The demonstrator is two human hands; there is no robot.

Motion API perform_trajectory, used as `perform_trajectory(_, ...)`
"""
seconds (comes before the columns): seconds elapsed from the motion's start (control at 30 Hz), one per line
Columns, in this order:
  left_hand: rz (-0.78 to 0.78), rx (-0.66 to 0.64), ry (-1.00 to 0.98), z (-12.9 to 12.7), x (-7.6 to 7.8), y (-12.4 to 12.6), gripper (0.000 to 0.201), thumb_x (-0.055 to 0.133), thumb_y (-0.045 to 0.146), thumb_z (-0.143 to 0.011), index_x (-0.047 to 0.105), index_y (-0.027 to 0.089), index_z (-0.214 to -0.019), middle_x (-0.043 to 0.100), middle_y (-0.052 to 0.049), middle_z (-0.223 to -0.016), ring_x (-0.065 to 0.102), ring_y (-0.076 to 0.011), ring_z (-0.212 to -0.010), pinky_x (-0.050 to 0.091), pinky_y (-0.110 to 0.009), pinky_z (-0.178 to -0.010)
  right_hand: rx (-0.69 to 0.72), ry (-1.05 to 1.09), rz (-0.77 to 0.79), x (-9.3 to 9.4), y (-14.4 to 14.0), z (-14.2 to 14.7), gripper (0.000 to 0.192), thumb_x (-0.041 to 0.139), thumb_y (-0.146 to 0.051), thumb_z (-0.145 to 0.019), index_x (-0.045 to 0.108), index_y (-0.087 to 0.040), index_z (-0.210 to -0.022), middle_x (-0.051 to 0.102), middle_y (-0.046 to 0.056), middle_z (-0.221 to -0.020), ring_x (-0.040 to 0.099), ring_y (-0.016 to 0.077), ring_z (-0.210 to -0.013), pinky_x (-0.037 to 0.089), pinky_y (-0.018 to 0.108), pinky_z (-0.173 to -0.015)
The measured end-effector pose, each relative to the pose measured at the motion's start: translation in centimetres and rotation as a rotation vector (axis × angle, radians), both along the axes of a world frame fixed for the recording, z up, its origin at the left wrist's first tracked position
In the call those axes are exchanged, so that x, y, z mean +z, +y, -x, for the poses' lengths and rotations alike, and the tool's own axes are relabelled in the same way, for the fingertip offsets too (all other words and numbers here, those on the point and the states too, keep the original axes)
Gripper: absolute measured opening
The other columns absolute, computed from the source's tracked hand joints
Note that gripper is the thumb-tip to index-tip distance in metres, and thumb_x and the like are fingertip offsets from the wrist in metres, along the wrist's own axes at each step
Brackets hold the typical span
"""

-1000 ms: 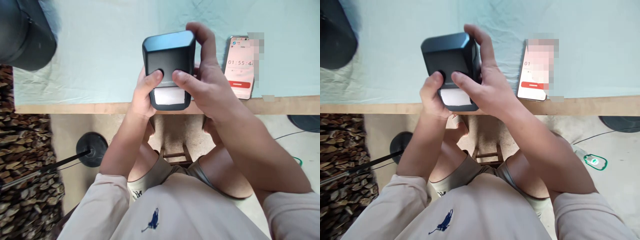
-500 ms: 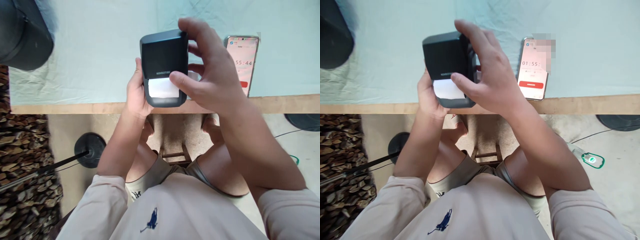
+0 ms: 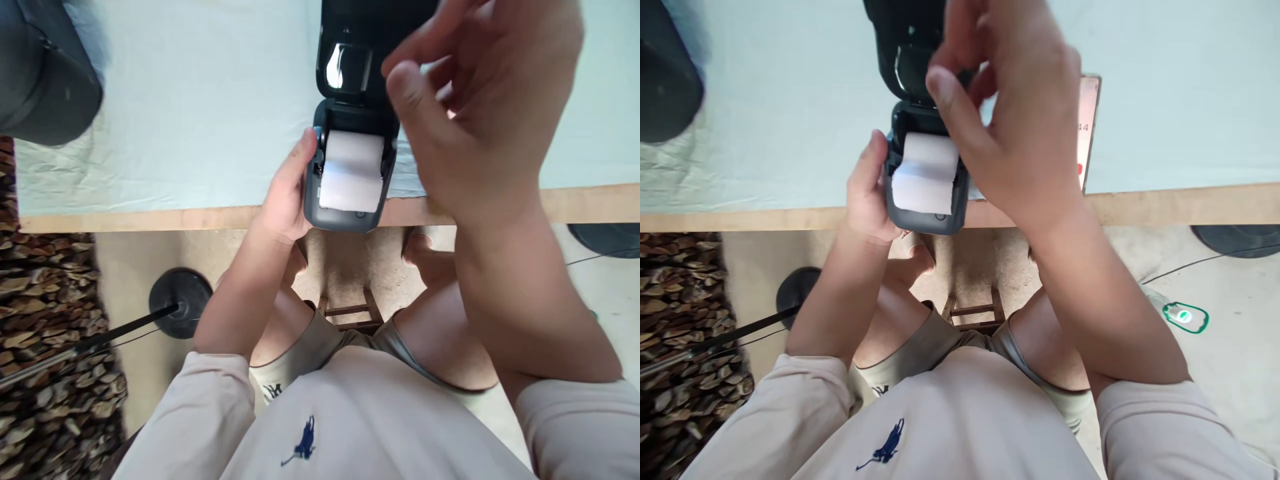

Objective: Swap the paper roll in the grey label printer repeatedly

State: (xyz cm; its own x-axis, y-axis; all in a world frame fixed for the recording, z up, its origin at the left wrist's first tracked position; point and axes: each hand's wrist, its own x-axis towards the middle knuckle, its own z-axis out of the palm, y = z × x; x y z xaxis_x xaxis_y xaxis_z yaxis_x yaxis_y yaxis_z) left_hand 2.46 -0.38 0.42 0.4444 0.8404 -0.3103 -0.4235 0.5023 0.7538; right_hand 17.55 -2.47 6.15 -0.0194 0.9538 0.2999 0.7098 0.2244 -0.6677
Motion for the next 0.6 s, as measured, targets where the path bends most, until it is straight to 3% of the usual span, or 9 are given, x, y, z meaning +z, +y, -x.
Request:
perform_trajectory(0.07,-0.018,-0.001,-0.004,-0.1,0.0,0.0,0.032,0.041,0.045,-0.080,0.060,0.021,-0.090,0.066,-0.005,-0.090,0.043,-0.0244,-0.120,0.046,-0.033,-0.092,0.040,-0.189,0.012,-0.3,0.2,0.0,0.020,0.044,-0.027,-0.075,0.050,-0.019,-0.092,0.055,-0.003,-0.087,0.049,0.0034,-0.067,0.040,0.019,-0.065)
perform_trajectory(0.13,-0.029,-0.020,-0.002,-0.2,-0.2,-0.1,0.030,0.042,0.043,-0.080,0.060,0.021,-0.089,0.066,-0.005,-0.088,0.046,-0.0241,-0.117,0.047,-0.031,-0.089,0.057,-0.390,0.123,-0.6,0.2,0.1,0.025,0.048,-0.029,-0.072,0.052,-0.025,-0.095,0.058,-0.003,-0.083,0.047,0.0066,-0.063,0.038,0.024,-0.065)
perform_trajectory(0.27,-0.052,-0.029,0.040,-0.4,-0.4,-0.3,0.026,0.047,0.043,-0.077,0.059,0.022,-0.085,0.066,-0.003,-0.083,0.052,-0.0247,-0.109,0.050,-0.028,-0.076,0.017,-0.612,0.232,-1.0,-0.1,0.6,0.037,0.048,-0.036,-0.070,0.048,-0.032,-0.107,0.054,0.003,-0.069,0.039,0.0089,-0.056,0.032,0.024,-0.053)
perform_trajectory(0.4,-0.035,0.026,0.065,-0.6,-0.4,-0.6,0.022,0.052,0.041,-0.075,0.058,0.024,-0.087,0.065,-0.003,-0.082,0.054,-0.0245,-0.107,0.049,-0.028,-0.074,-0.017,-0.636,0.305,-1.1,-0.1,0.8,0.040,0.046,-0.036,-0.069,0.044,-0.036,-0.109,0.054,0.003,-0.073,0.043,0.0129,-0.059,0.037,0.030,-0.055)
perform_trajectory(0.5,-0.046,-0.009,0.031,-0.4,-0.4,-0.6,0.023,0.050,0.040,-0.077,0.059,0.023,-0.090,0.065,-0.004,-0.085,0.054,-0.0245,-0.105,0.049,-0.030,-0.077,-0.012,-0.606,0.331,-0.8,-0.1,0.7,0.042,0.046,-0.033,-0.068,0.041,-0.038,-0.109,0.057,0.002,-0.081,0.049,0.0192,-0.070,0.041,0.040,-0.061)
perform_trajectory(0.6,-0.068,-0.050,-0.032,0.0,-0.5,-0.4,0.028,0.047,0.039,-0.080,0.059,0.020,-0.095,0.065,-0.005,-0.087,0.055,-0.0230,-0.103,0.050,-0.029,-0.078,0.094,-0.349,0.284,0.1,-0.3,0.2,0.043,0.051,-0.027,-0.064,0.044,-0.032,-0.107,0.057,-0.002,-0.086,0.052,0.0145,-0.073,0.044,0.037,-0.072)
